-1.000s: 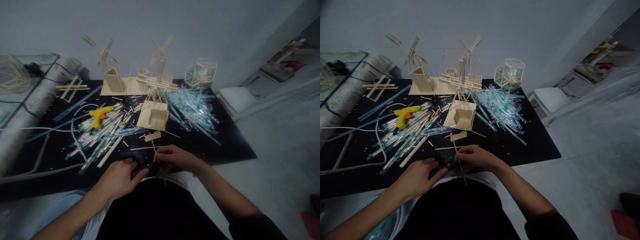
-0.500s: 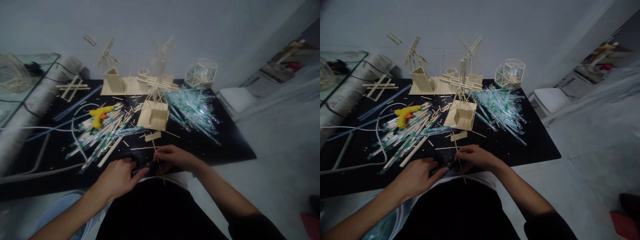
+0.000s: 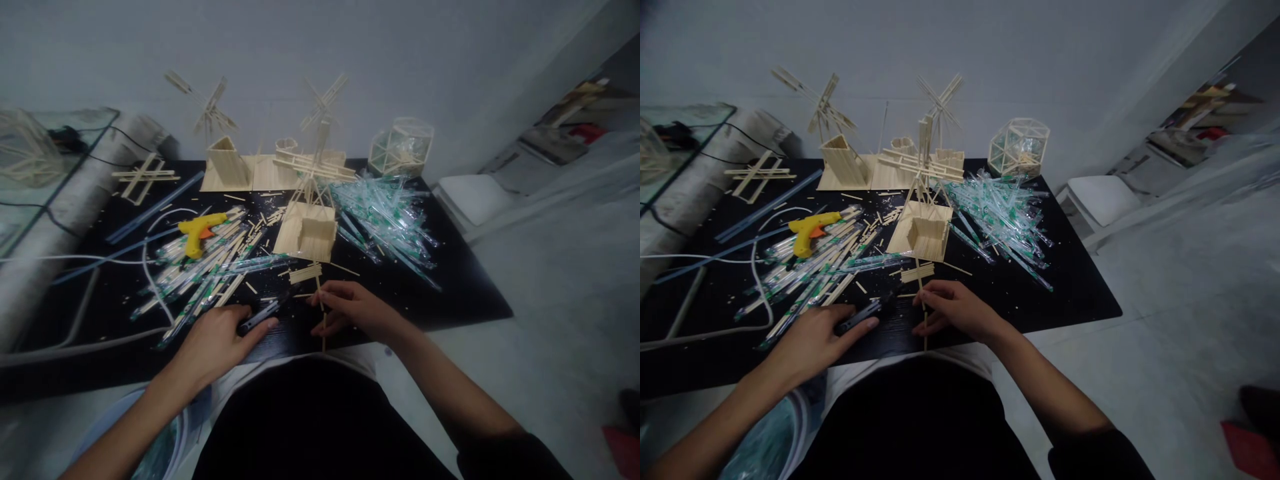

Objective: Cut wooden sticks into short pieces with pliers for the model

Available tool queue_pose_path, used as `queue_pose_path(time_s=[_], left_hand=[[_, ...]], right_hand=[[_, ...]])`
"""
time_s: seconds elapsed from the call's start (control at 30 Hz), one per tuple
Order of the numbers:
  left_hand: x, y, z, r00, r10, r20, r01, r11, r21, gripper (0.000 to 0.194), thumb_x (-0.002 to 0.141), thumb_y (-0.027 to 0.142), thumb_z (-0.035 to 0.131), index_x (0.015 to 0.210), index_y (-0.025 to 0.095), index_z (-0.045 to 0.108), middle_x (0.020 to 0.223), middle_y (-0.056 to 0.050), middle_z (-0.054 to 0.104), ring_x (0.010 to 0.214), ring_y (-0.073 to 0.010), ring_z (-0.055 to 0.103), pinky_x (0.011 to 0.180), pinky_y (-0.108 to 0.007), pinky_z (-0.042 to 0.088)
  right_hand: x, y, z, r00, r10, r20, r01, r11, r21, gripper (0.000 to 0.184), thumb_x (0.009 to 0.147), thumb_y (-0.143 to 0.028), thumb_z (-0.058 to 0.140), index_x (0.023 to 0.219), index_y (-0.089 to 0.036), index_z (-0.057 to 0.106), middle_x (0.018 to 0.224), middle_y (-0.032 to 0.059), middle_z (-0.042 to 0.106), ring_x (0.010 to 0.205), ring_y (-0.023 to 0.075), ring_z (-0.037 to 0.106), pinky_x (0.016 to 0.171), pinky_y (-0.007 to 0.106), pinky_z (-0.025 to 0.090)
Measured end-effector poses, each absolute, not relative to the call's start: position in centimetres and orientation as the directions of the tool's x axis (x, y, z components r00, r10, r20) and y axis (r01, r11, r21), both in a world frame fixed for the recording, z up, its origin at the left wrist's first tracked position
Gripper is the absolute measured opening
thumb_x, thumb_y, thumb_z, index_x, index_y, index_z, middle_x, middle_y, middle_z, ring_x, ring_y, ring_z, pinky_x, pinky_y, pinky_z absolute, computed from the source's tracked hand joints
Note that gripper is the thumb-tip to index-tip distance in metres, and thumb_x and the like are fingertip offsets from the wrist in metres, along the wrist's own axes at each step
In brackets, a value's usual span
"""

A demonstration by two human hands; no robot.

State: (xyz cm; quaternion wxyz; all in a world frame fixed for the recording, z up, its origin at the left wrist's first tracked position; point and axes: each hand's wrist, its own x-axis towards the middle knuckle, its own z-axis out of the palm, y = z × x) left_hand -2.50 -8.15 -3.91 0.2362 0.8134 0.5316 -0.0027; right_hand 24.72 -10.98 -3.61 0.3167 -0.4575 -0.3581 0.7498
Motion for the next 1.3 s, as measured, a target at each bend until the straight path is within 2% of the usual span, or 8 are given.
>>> queue_pose_path(time_s=[0.13,0.27,0.47,0.6,0.8,0.93,1.07,1.3], left_hand=[[-1.7,-8.4,-4.2,0.296,0.939,-0.174,0.771,-0.127,0.624,0.047,0.089,0.063,0.054,0.078,0.021,0.070,0.069,-0.001,0.070,0.064,-0.0189,0.063,0.062,-0.029,0.043],[0.2,-8.5,-4.5,0.147,0.982,-0.121,0.493,0.033,0.870,0.038,0.082,0.056,0.067,0.084,0.018,0.073,0.073,-0.001,0.071,0.066,-0.0173,0.062,0.061,-0.027,0.045],[2.3,-8.4,-4.2,0.090,0.982,-0.168,0.271,0.138,0.953,0.035,0.078,0.049,0.073,0.089,0.016,0.073,0.048,0.007,0.049,0.044,-0.0102,0.042,0.048,-0.025,0.036],[2.2,-8.3,-4.0,0.099,0.980,-0.173,0.266,0.141,0.954,0.031,0.079,0.047,0.072,0.079,0.017,0.067,0.046,0.008,0.045,0.044,-0.0101,0.041,0.047,-0.024,0.035],[0.2,-7.4,-4.0,0.061,0.993,-0.106,0.403,0.072,0.912,0.032,0.082,0.050,0.068,0.073,0.019,0.063,0.059,0.004,0.059,0.057,-0.0143,0.055,0.060,-0.026,0.045],[-0.8,-7.2,-4.3,0.108,0.989,-0.103,0.532,0.030,0.846,0.038,0.082,0.056,0.065,0.085,0.018,0.069,0.078,0.000,0.070,0.072,-0.0190,0.062,0.067,-0.028,0.048],[-1.0,-7.3,-4.1,0.249,0.966,-0.073,0.666,-0.116,0.737,0.036,0.089,0.055,0.058,0.086,0.020,0.068,0.080,0.000,0.071,0.075,-0.0195,0.065,0.069,-0.028,0.047],[-1.3,-7.8,-3.9,0.434,0.899,0.062,0.799,-0.416,0.435,0.019,0.092,0.037,0.051,0.092,0.022,0.062,0.089,-0.004,0.070,0.081,-0.0221,0.067,0.074,-0.031,0.048]], right_hand=[[24.1,-11.0,-3.8,-0.409,0.781,-0.471,-0.140,-0.564,-0.814,0.037,0.086,-0.049,0.075,0.094,-0.013,0.066,0.075,0.0007,0.069,0.074,0.0180,0.078,0.069,0.025,0.062],[23.2,-11.2,-3.9,-0.456,0.752,-0.476,-0.130,-0.585,-0.801,0.042,0.076,-0.049,0.083,0.089,-0.012,0.068,0.073,-0.0005,0.068,0.072,0.0175,0.076,0.071,0.028,0.062],[22.3,-11.9,-3.8,-0.526,0.694,-0.492,-0.104,-0.627,-0.772,0.038,0.074,-0.046,0.085,0.086,-0.013,0.069,0.069,-0.0010,0.070,0.069,0.0144,0.074,0.072,0.026,0.059],[22.5,-11.9,-4.1,-0.495,0.698,-0.517,-0.094,-0.635,-0.767,0.037,0.071,-0.043,0.087,0.088,-0.013,0.071,0.071,0.0005,0.072,0.072,0.0155,0.075,0.075,0.029,0.059],[23.8,-11.7,-4.7,-0.360,0.812,-0.460,-0.152,-0.537,-0.830,0.037,0.058,-0.032,0.094,0.083,-0.013,0.074,0.111,0.0095,0.075,0.097,0.0234,0.075,0.094,0.039,0.057],[24.1,-11.6,-4.8,-0.341,0.835,-0.432,-0.240,-0.522,-0.819,0.035,0.071,-0.036,0.088,0.091,-0.014,0.070,0.102,0.0071,0.075,0.088,0.0212,0.077,0.079,0.036,0.062],[24.0,-11.6,-4.7,-0.319,0.866,-0.386,-0.234,-0.466,-0.853,0.034,0.079,-0.037,0.082,0.098,-0.016,0.064,0.085,0.0036,0.074,0.077,0.0185,0.075,0.062,0.029,0.062],[23.8,-11.7,-4.9,-0.299,0.908,-0.294,-0.261,-0.374,-0.890,0.036,0.081,-0.034,0.081,0.106,-0.016,0.063,0.087,0.0047,0.076,0.072,0.0151,0.072,0.062,0.026,0.060]])
